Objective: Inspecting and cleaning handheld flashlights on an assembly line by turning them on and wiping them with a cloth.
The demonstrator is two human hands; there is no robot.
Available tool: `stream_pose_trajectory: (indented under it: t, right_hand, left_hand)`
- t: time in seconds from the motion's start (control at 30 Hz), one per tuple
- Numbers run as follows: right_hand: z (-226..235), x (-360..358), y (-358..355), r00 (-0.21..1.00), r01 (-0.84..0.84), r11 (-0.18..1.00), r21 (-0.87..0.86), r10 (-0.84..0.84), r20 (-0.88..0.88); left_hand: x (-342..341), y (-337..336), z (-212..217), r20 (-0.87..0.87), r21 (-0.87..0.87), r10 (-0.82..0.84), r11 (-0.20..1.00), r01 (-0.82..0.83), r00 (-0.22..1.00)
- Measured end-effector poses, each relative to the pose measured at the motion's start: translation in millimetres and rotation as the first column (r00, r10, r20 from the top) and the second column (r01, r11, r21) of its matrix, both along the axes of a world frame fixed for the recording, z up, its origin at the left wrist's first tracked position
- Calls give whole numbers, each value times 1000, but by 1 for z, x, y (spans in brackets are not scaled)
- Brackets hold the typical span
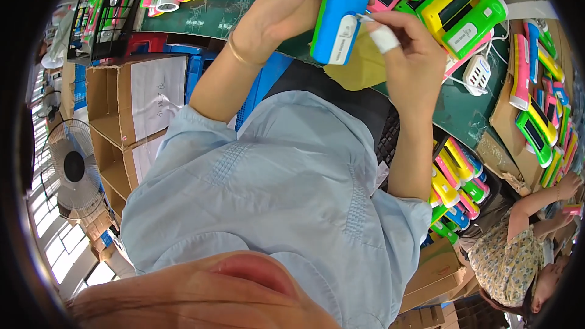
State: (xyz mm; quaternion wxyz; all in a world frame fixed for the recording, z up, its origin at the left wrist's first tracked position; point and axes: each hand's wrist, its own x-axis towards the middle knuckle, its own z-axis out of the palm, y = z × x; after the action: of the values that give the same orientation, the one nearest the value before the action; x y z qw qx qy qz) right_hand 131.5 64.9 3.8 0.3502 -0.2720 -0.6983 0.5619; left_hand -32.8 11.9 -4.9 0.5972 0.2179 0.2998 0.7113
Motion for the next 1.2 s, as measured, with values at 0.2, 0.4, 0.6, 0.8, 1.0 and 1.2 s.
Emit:
stream_pose_trajectory:
  t: [0.2, 0.4, 0.6, 0.8, 1.0, 1.2]
  right_hand:
    - [14, -8, 1, 946, -228, 649, 726, -30, 324]
    - [35, 7, -19, 957, -275, 869, 411, 208, 201]
    - [-4, 13, -26, 951, -281, 498, 820, 261, 167]
    - [-2, 17, -41, 876, -325, 392, 860, 467, 118]
    - [-15, -11, -53, 956, 99, 874, 475, -217, 200]
    - [-24, 11, -25, 987, -159, 986, 49, 157, 45]
  left_hand:
    - [18, 5, 0, -583, -45, 231, 948, -316, 779]
    - [14, 1, -5, -330, 228, 158, 970, -84, 931]
    - [13, -7, -1, 262, -14, 73, 997, -72, 962]
    - [20, -18, -29, 451, 182, -63, 983, -23, 890]
    - [28, -19, -30, -167, 389, 217, 911, -138, 962]
    - [22, -21, -6, 142, 2, 83, 996, -84, 986]
